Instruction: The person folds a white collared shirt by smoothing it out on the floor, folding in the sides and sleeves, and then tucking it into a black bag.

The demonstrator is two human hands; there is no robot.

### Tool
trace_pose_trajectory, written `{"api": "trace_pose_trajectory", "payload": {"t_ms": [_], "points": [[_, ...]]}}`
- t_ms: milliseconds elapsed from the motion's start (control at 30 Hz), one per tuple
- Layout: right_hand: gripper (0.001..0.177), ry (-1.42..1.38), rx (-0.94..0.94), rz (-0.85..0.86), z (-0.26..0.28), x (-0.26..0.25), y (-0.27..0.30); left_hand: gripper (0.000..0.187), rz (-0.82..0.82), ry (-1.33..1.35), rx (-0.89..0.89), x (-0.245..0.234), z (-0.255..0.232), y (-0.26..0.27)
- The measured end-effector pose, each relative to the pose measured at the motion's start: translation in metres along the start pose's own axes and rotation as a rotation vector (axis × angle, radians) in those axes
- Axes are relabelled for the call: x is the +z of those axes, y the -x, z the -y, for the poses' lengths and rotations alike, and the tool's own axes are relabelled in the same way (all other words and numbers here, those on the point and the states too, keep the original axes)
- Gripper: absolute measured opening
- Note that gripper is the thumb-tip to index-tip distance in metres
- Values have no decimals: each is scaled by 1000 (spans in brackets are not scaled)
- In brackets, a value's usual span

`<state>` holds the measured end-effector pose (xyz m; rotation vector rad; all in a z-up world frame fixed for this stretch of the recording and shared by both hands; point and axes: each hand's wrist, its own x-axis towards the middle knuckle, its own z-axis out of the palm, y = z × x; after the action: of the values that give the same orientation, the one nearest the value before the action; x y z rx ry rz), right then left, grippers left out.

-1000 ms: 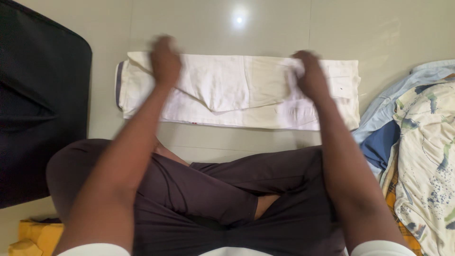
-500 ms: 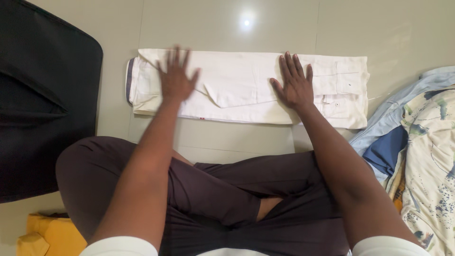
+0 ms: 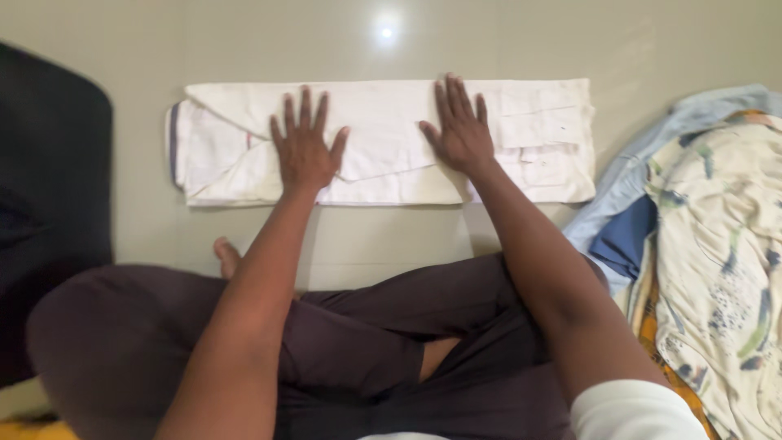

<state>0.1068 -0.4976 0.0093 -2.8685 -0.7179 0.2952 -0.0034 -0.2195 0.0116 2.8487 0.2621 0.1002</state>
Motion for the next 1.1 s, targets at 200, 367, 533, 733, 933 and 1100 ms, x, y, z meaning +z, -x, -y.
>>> {"api": "trace_pose_trajectory", "payload": {"t_ms": [200, 367, 533, 733, 933, 1100], "points": [[86, 33, 157, -4, -84, -13, 1, 72, -30, 27, 29, -5, -5, 1], [81, -52, 265, -85, -162, -27, 25, 71, -25, 25, 38, -1, -2, 4], [78, 50, 218, -201, -168, -22, 32, 71, -34, 19, 37, -1, -2, -1], [73, -94, 195, -152, -167, -31, 60, 70, -67, 13, 61, 3, 1, 2], [80, -89, 210, -272, -167, -30, 66, 70, -81, 16, 66, 5, 3, 1], [84, -19, 145, -160, -146, -28, 79, 70, -79, 28, 68, 5, 2, 1]]}}
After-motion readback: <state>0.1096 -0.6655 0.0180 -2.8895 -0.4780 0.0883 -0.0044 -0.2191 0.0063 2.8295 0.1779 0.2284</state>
